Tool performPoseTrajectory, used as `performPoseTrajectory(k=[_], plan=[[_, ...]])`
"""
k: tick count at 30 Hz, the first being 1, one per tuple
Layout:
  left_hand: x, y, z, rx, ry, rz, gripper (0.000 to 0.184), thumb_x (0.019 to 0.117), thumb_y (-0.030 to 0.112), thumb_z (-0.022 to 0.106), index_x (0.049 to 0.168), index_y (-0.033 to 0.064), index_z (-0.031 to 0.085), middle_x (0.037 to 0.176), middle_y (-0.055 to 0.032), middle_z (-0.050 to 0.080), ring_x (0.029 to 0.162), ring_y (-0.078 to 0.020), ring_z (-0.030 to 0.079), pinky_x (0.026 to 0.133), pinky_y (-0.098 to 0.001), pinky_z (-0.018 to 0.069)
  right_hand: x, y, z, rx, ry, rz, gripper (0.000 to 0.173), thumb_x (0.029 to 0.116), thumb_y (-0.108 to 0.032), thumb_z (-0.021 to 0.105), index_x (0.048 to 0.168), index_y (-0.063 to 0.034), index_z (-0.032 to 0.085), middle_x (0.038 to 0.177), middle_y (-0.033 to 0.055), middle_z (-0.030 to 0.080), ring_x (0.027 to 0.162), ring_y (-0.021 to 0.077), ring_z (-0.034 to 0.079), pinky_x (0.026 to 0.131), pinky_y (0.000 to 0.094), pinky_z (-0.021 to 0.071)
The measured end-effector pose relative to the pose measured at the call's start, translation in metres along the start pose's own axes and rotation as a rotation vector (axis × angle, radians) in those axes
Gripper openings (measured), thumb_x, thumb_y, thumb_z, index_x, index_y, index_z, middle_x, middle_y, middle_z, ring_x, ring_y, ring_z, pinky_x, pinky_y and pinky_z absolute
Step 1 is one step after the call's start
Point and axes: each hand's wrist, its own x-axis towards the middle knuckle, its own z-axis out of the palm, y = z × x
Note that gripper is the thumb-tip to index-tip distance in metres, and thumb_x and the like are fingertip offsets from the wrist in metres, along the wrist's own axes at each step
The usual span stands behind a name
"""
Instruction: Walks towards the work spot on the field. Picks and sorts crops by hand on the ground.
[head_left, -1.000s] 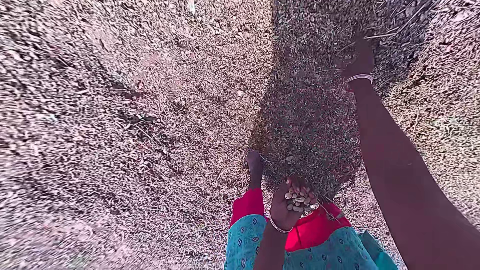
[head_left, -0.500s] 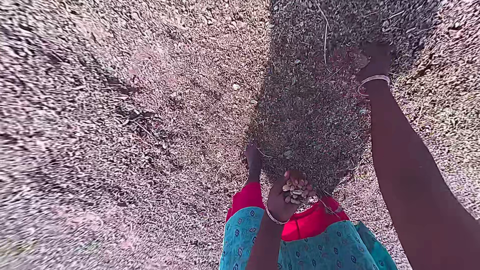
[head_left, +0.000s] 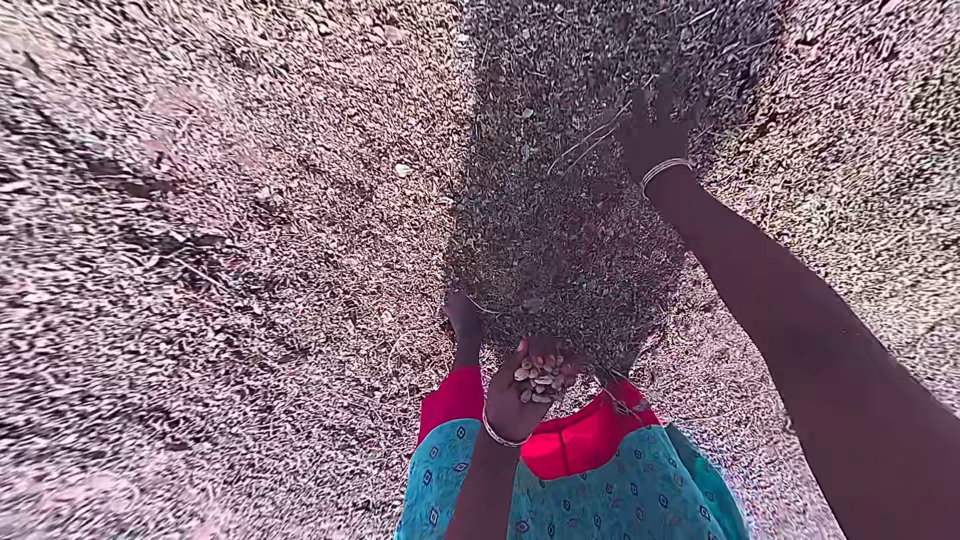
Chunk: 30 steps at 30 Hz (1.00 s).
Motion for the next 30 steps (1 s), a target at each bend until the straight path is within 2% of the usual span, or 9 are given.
performPoseTrajectory(k=[3,7,10,14,21,24,27,28,30], plan=[[-0.001,-0.005,-0.004,0.024,-0.006,-0.007,0.033,0.1007,0.037,0.057,0.088,0.0153,0.078,0.089,0.0020,0.074,0.085,-0.0116,0.072,0.083,-0.0312,0.0602,0.032,0.091,-0.012,-0.003,0.080,0.278,0.048,0.1022,-0.012,0.055,0.149,-0.0234,0.055,0.168,0.0168,0.029,0.154,0.0540,0.013,0.109,0.0886,0.0003],[-0.003,-0.009,-0.006,0.049,0.022,0.017,0.034,0.1009,0.038,0.056,0.088,0.0160,0.079,0.088,0.0025,0.075,0.083,-0.0108,0.072,0.080,-0.0311,0.0611,-0.009,0.132,0.000,0.176,0.045,0.484,0.057,0.1015,-0.022,0.056,0.155,-0.0070,0.043,0.160,0.0348,0.032,0.142,0.0649,0.031,0.103,0.0867,0.0261],[0.000,-0.010,-0.004,0.033,-0.012,0.020,0.033,0.1006,0.037,0.057,0.088,0.0154,0.079,0.091,0.0019,0.075,0.084,-0.0116,0.072,0.080,-0.0308,0.0609,-0.020,0.134,0.017,0.159,-0.066,0.538,0.052,0.1003,-0.015,0.060,0.152,-0.0105,0.050,0.166,0.0263,0.025,0.145,0.0635,0.025,0.098,0.0879,0.0285],[-0.002,-0.007,-0.003,0.029,-0.007,0.006,0.033,0.1003,0.038,0.057,0.087,0.0158,0.079,0.090,0.0015,0.075,0.081,-0.0116,0.072,0.079,-0.0296,0.0609,-0.042,0.103,0.042,0.103,-0.307,0.302,0.079,0.0858,-0.002,0.074,0.157,-0.0072,0.041,0.155,0.0416,0.031,0.140,0.0642,0.034,0.103,0.0766,0.0392],[-0.004,-0.003,-0.007,0.027,-0.006,0.003,0.032,0.0997,0.037,0.058,0.087,0.0163,0.079,0.090,0.0014,0.075,0.088,-0.0134,0.073,0.083,-0.0325,0.0608,-0.175,-0.004,0.111,0.687,-0.222,-0.183,0.073,0.0784,0.022,0.062,0.143,-0.0102,0.060,0.156,0.0232,0.045,0.139,0.0459,0.048,0.111,0.0627,0.0428],[-0.004,-0.008,-0.012,0.050,0.012,-0.001,0.031,0.0992,0.038,0.058,0.086,0.0168,0.078,0.089,0.0020,0.074,0.086,-0.0126,0.072,0.082,-0.0320,0.0606,-0.162,0.017,0.112,1.041,-0.081,0.168,0.062,0.0917,0.018,0.046,0.150,-0.0019,0.049,0.157,0.0221,0.044,0.130,0.0364,0.060,0.099,0.0526,0.0545],[-0.004,-0.016,-0.015,0.061,0.022,-0.026,0.032,0.1000,0.037,0.058,0.086,0.0164,0.078,0.087,0.0021,0.074,0.084,-0.0119,0.072,0.081,-0.0319,0.0608,-0.096,0.058,0.094,1.587,0.272,0.529,0.064,0.1012,0.006,0.049,0.159,-0.0120,0.029,0.164,0.0164,0.030,0.118,0.0316,0.064,0.077,0.0451,0.0615],[-0.006,-0.017,-0.015,0.067,0.019,-0.036,0.032,0.0998,0.038,0.058,0.086,0.0167,0.078,0.087,0.0023,0.074,0.085,-0.0118,0.072,0.081,-0.0314,0.0605,-0.070,0.069,0.083,1.662,0.357,0.599,0.077,0.0976,0.008,0.056,0.162,-0.0163,0.022,0.165,0.0142,0.027,0.117,0.0275,0.063,0.078,0.0396,0.0612],[-0.006,-0.018,-0.014,0.084,0.015,-0.044,0.032,0.1001,0.038,0.058,0.087,0.0172,0.078,0.088,0.0022,0.074,0.087,-0.0123,0.072,0.083,-0.0318,0.0602,-0.017,0.081,0.059,1.604,0.437,0.772,0.093,0.0907,0.008,0.069,0.162,-0.0116,0.012,0.152,0.0200,0.043,0.120,0.0246,0.062,0.091,0.0328,0.0597]])
